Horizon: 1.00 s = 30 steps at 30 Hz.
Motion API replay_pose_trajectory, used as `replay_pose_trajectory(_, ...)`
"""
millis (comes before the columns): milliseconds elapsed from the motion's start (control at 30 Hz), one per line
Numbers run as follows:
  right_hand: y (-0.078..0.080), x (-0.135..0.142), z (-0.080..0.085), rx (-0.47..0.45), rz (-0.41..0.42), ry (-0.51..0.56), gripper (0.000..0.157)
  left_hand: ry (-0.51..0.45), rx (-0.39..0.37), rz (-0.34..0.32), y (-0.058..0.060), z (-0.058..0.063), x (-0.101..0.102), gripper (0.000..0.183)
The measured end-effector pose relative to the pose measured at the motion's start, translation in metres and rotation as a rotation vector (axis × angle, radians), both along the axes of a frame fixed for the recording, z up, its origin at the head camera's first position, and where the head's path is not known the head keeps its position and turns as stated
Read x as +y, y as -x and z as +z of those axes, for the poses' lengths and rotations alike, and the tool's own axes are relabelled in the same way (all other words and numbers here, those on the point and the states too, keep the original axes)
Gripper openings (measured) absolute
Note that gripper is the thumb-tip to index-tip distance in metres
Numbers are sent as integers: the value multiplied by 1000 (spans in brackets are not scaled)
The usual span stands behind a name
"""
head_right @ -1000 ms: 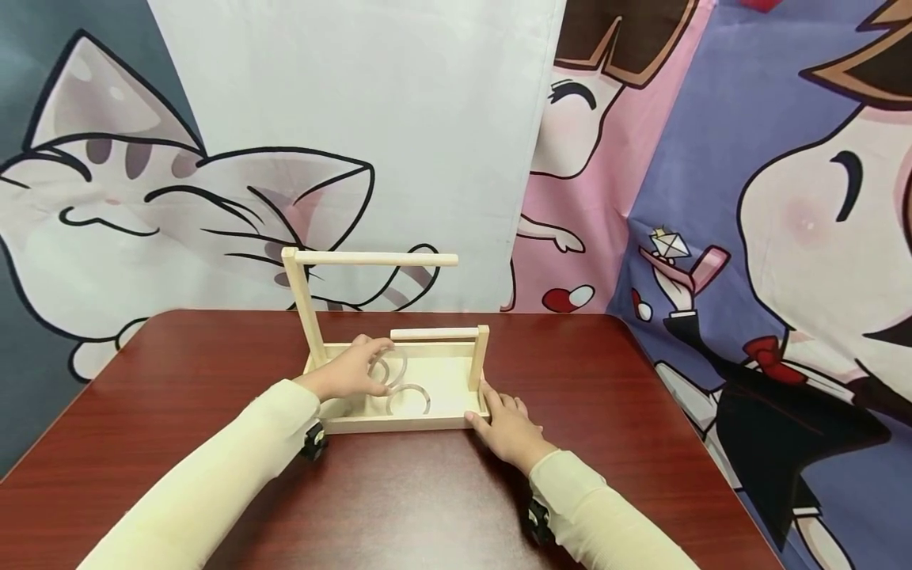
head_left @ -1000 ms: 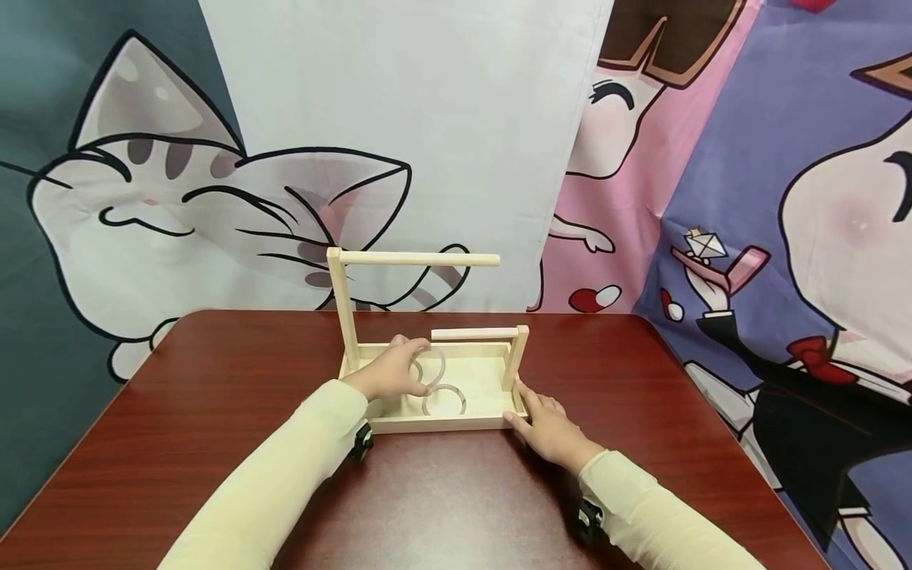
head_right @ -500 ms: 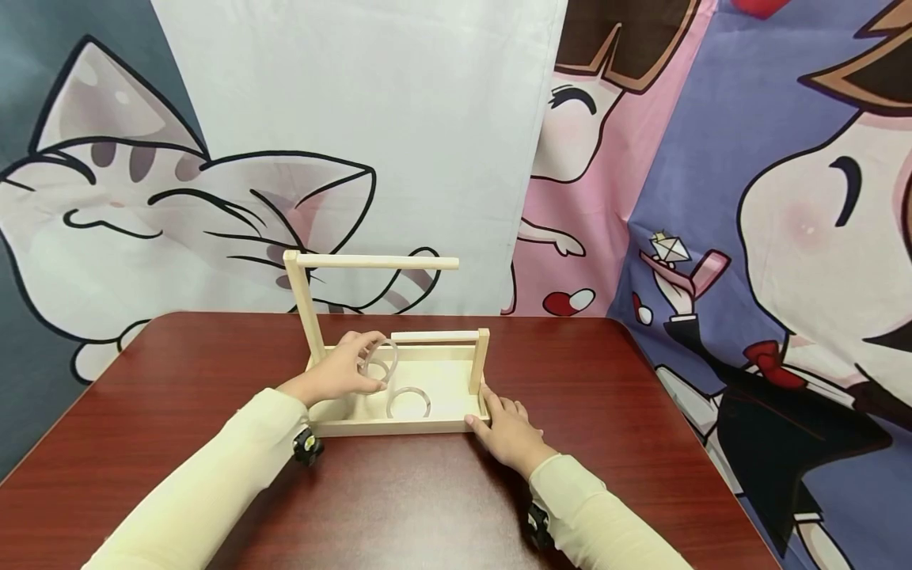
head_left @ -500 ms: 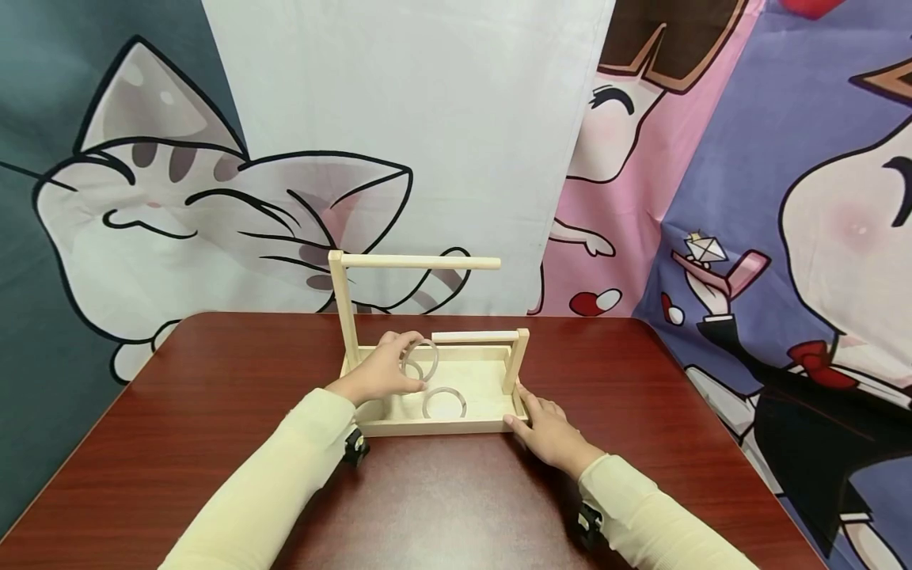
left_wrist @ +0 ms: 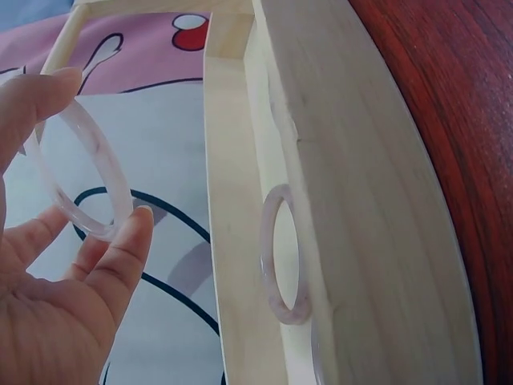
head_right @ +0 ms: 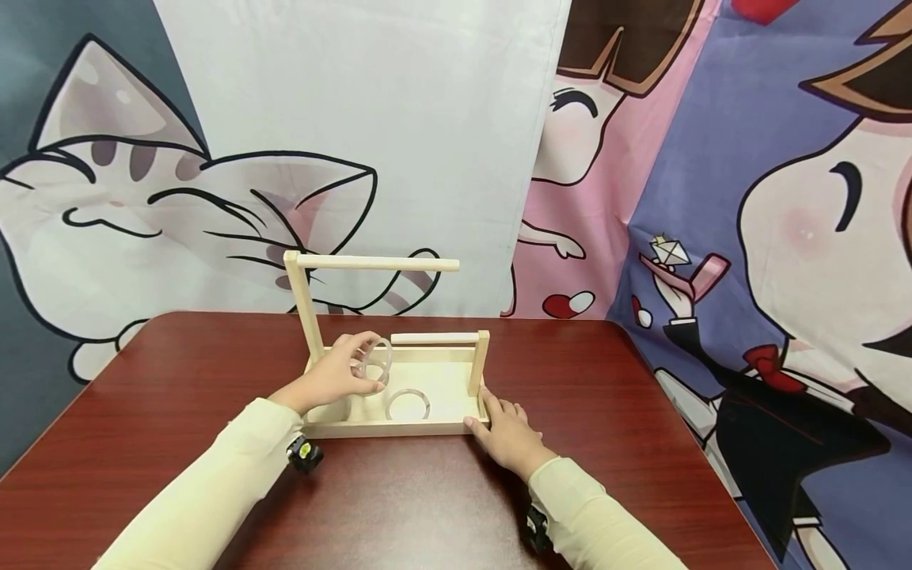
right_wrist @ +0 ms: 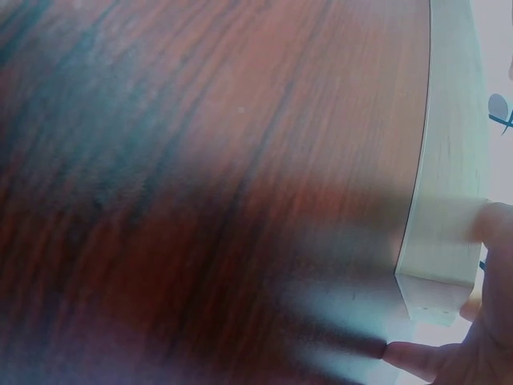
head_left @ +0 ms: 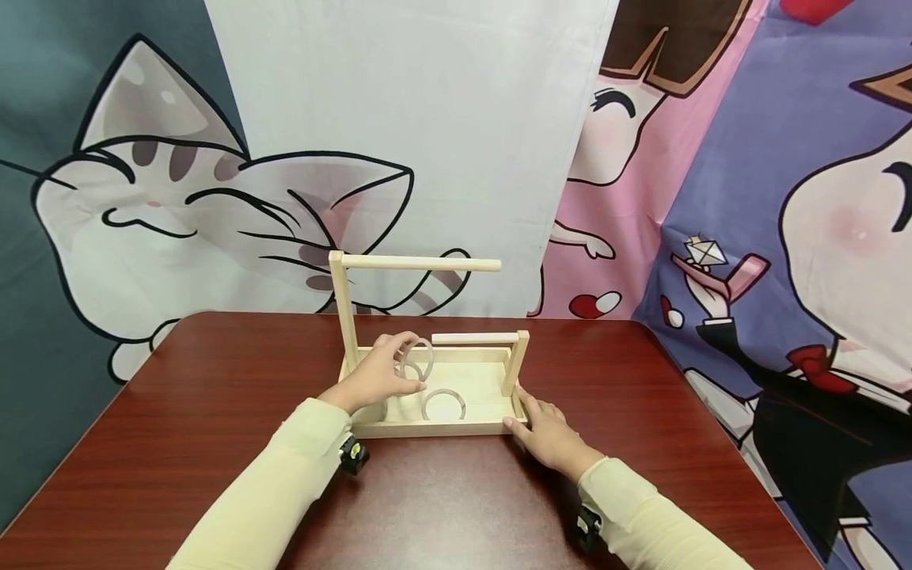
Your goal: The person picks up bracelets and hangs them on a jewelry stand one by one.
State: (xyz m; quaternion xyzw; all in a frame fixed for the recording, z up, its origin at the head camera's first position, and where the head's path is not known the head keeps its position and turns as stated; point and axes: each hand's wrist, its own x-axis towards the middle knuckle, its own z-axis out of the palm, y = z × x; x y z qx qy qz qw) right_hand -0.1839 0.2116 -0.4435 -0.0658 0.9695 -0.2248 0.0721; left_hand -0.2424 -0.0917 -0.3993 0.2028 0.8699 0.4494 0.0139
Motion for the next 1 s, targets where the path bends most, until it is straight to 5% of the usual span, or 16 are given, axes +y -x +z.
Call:
replay_pose_trajectory(333, 0, 0, 1, 2, -7, -4, 68, -63, -4, 40, -1, 3, -2, 70)
replay_pose_trajectory(1000, 0, 0, -1, 1, -20, -8, 67, -451, -243, 162, -1, -6, 21, 69)
